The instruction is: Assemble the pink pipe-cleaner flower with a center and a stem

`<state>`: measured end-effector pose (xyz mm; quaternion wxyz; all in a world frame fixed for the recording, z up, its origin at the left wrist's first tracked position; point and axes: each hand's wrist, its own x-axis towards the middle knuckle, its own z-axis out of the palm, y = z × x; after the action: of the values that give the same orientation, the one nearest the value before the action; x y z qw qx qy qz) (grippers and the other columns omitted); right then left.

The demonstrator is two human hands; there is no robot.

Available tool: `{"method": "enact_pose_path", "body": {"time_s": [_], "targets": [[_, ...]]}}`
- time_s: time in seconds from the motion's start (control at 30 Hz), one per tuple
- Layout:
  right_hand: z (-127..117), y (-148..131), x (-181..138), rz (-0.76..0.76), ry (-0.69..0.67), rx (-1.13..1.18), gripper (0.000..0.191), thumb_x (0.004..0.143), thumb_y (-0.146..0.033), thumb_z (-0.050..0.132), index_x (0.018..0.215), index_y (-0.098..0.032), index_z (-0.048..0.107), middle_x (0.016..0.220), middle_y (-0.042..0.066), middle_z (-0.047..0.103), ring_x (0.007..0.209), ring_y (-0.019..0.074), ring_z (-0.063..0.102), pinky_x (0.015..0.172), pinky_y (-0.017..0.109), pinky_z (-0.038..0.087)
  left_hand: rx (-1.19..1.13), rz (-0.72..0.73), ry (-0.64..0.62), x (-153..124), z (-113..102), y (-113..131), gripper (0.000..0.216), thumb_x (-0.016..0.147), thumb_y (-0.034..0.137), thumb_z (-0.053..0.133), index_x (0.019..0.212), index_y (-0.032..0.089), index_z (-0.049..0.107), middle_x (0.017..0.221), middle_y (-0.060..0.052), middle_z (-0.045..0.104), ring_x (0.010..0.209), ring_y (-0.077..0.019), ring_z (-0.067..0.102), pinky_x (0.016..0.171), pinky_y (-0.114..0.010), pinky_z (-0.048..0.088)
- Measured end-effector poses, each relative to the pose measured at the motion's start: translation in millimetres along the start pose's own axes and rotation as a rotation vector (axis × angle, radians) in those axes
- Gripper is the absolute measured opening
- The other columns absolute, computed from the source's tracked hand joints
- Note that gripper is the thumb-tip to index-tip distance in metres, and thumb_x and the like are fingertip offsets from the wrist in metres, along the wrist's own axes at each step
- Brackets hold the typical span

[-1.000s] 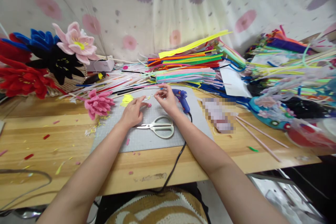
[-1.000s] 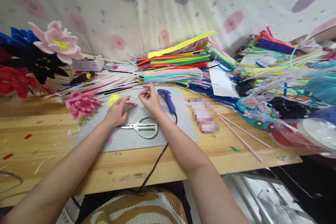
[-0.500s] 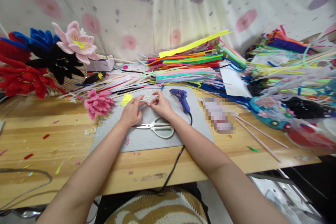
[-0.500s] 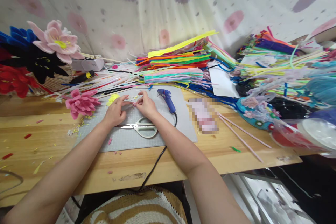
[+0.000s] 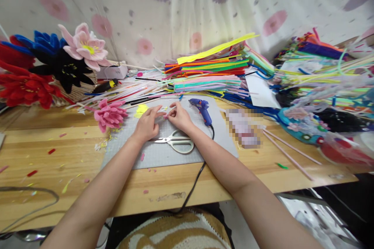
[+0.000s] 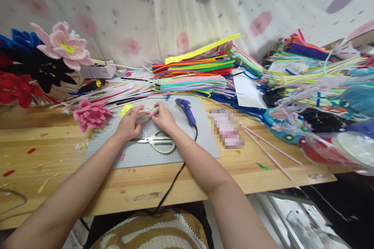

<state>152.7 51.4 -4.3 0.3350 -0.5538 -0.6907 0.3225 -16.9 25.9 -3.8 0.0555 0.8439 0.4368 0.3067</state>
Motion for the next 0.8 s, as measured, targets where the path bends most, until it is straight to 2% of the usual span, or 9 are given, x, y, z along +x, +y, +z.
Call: {"method": "enact_pose_path", "body": {"time_s": [0.13,0.3,0.5,0.7,0.8], "targets": [[0,0,-1,-0.007,-0.017,0.004,0.032,0.069,-0.016,0.057,0.097,-0.022,0.042,0.069,-0.007,0.062,0.066,0.011,0.059,0.063,0.024,0.042,0.016,0.014,-0.06,1,1,-1,0.077,0.061,0.002,0.043,0.135,0.015,0.031,0.112,-0.003,0.065,0.116,-0.023,0.045,0.099,-0.039,0.039],[-3,1,0,-0.003,-0.034,0.039,0.032,0.069,-0.02,0.058,0.097,-0.023,0.042,0.07,-0.007,0.063,0.067,0.0113,0.06,0.066,0.025,0.044,0.035,-0.033,-0.114,2,1,-1,0.075,0.062,0.003,0.043,0.135,0.015,0.033,0.115,-0.004,0.063,0.118,-0.0229,0.045,0.101,-0.039,0.037],[-12,8,3,0.024,0.046,0.078,0.028,0.071,-0.016,0.049,0.097,-0.025,0.043,0.075,-0.005,0.065,0.072,0.0115,0.061,0.071,0.025,0.046,0.021,-0.048,-0.133,3,0,1,0.076,0.061,0.003,0.043,0.135,0.017,0.033,0.113,-0.002,0.065,0.117,-0.0231,0.046,0.1,-0.041,0.038],[-14,10,-1,-0.08,-0.051,0.036,0.032,0.068,-0.015,0.052,0.097,-0.025,0.044,0.074,-0.006,0.063,0.069,0.0111,0.059,0.069,0.024,0.046,0.008,-0.045,-0.122,3,0,1,0.074,0.061,0.003,0.043,0.134,0.015,0.033,0.113,-0.003,0.065,0.118,-0.0227,0.045,0.1,-0.039,0.038],[-12,11,-1,-0.095,-0.032,0.025,0.031,0.068,-0.014,0.052,0.097,-0.024,0.045,0.074,-0.005,0.061,0.067,0.0109,0.057,0.068,0.024,0.045,0.008,-0.041,-0.123,3,0,2,0.074,0.061,0.003,0.043,0.133,0.014,0.034,0.113,-0.003,0.065,0.118,-0.0229,0.045,0.1,-0.039,0.038]]}}
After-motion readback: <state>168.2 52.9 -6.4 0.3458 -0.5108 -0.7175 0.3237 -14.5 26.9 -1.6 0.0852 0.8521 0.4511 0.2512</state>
